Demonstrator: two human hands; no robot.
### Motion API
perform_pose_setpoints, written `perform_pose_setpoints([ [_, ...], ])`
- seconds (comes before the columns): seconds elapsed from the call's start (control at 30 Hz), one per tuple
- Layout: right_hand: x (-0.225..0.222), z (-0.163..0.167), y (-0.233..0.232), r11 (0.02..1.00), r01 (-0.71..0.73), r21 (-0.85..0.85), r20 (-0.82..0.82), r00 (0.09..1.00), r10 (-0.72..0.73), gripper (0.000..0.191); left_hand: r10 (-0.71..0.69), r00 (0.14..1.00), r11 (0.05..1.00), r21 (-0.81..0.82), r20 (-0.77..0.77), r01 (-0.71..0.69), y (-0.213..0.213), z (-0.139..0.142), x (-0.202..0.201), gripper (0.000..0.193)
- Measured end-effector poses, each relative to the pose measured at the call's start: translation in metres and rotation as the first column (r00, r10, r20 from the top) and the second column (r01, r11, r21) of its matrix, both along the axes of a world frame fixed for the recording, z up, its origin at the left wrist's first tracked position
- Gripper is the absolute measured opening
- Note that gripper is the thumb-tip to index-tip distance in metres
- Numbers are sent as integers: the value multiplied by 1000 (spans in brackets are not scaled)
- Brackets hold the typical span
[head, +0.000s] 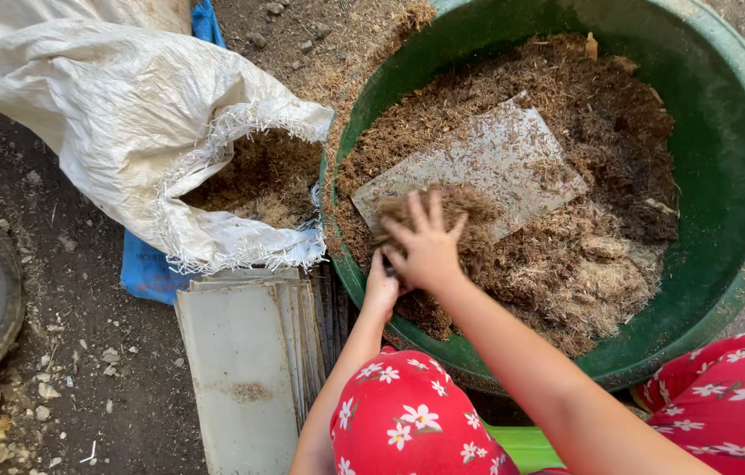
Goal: The person scoops shredded organic material from a sack into a green basin, then repeatedly places rectangular trays into the basin and presses the material onto them by hand. The filled trays are stacked beside the basin.
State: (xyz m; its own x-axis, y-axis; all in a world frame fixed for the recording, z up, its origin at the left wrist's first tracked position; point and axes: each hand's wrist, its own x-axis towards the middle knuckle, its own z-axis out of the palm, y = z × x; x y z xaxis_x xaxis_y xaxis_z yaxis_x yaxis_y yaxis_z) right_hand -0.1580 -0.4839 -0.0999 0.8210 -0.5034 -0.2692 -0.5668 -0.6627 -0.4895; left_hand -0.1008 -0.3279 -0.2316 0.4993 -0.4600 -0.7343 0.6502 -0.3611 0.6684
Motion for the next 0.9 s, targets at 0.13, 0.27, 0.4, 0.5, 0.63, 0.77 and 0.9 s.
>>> perform_pose_setpoints([
  [0.13, -5, -51, -14, 983, -71, -169, -48, 997, 64, 54, 4, 972, 998, -56, 236, 10, 5, -17, -2, 76],
  [0.27, -34, -88, -116, 959, 187, -213, -66, 976, -205, 46, -82, 977, 972, 233, 195, 36, 3, -24, -4, 79],
  [0.4, -36, -97, -186, 859, 489, -153, -132, 851, -508, 56, -203, 955, 936, 330, 216, 124, -4, -15, 0, 77],
  [0.5, -34, -95, -186, 771, 626, -116, -112, 763, -637, 62, -218, 941, 939, 319, 259, 130, -7, -14, 3, 76],
  [0.63, -44, -90, -122, 859, 470, -201, -70, 868, -491, 59, -166, 938, 977, 178, 304, 115, -7, -25, 5, 78],
  [0.77, -16, -84, -36, 975, 159, -158, -124, 976, -179, 65, -203, 956, 954, 262, 211, 145, -7, -29, 7, 78],
  [0.9, 42, -78, 25, 964, -155, -217, 210, 957, 201, 65, -236, 871, 959, 247, 430, 138, -8, -22, 11, 74],
])
